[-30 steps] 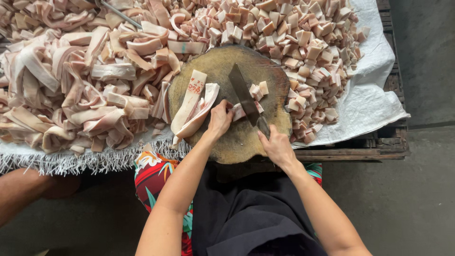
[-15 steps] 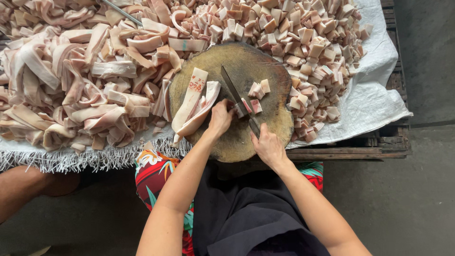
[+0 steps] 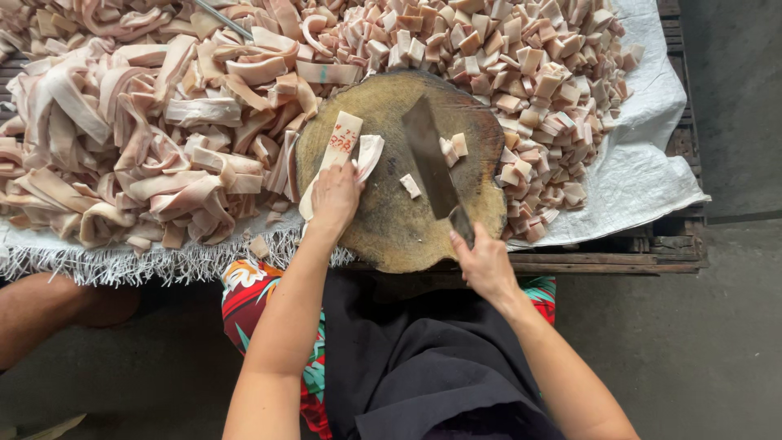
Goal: The person cuts long strips of meat into smaller bite-sized cubes on a wooden chopping block using a large knife.
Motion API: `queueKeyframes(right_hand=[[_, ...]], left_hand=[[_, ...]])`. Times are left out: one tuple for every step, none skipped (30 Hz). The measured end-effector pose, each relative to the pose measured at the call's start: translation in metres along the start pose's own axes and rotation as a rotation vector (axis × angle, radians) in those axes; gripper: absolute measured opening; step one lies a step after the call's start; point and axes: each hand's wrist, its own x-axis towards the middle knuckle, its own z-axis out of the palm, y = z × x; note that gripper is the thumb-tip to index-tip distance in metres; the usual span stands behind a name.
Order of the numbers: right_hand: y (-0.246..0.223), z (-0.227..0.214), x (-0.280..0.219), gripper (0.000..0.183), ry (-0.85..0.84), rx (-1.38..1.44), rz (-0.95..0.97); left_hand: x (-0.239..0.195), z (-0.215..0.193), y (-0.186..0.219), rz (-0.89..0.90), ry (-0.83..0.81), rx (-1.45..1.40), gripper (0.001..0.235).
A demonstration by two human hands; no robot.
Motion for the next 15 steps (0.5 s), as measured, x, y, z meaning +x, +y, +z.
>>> queueKeyframes(right_hand=[[0.005,0.007,-0.003,0.042,0.003,-0.041,-0.023],[0.010,0.016,-0.004,0.043,0.005,-0.082,-0.046],[0.016,0.024,-0.003,0.044,0.006,-0.123,-0.068],[0.022,0.029,-0.002,0.043,0.031,-0.126,-0.105],[0.028,0.032,-0.001,0.042,0.055,-0.129,-0.142],[0.033,0.032,-0.001,0.042,0.080,-0.133,-0.177],[0.038,0.030,0.002,0.041,0.097,-0.176,-0.156],[0.041,0.025,0.007,0.041,0.118,-0.218,-0.133],[0.044,0.021,0.011,0.041,0.138,-0.260,-0.109],[0.045,0.014,0.015,0.041,0.164,-0.278,-0.104],[0.047,0.006,0.020,0.042,0.191,-0.296,-0.098],[0.050,-0.001,0.023,0.042,0.213,-0.315,-0.092],[0.052,-0.005,0.027,0.042,0.235,-0.281,-0.105],[0.055,-0.008,0.028,0.042,0.254,-0.249,-0.115],[0.058,-0.010,0.029,0.042,0.272,-0.216,-0.124]], left_hand=[[-0.008,0.000,-0.004,-0.015,-0.025,0.041,0.042],[-0.013,0.003,-0.008,-0.031,-0.051,0.083,0.050],[-0.014,0.009,-0.009,-0.003,-0.002,0.135,0.043],[-0.015,0.018,-0.008,0.024,0.045,0.187,0.037],[-0.016,0.024,-0.010,0.051,0.093,0.240,0.031],[-0.015,0.027,-0.013,0.063,0.119,0.180,0.031],[-0.013,0.029,-0.015,0.074,0.145,0.119,0.032],[-0.011,0.031,-0.015,0.088,0.170,0.058,0.032],[-0.011,0.033,-0.010,0.082,0.168,0.001,0.030],[-0.006,0.036,-0.001,0.079,0.173,-0.057,0.028],[-0.003,0.037,0.008,0.076,0.179,-0.115,0.025],[-0.003,0.041,0.020,0.094,0.089,-0.034,0.023],[-0.007,0.046,0.033,0.112,0.000,0.048,0.023],[-0.017,0.052,0.046,0.228,-0.049,0.151,0.052],[-0.029,0.058,0.055,0.343,-0.100,0.253,0.084]])
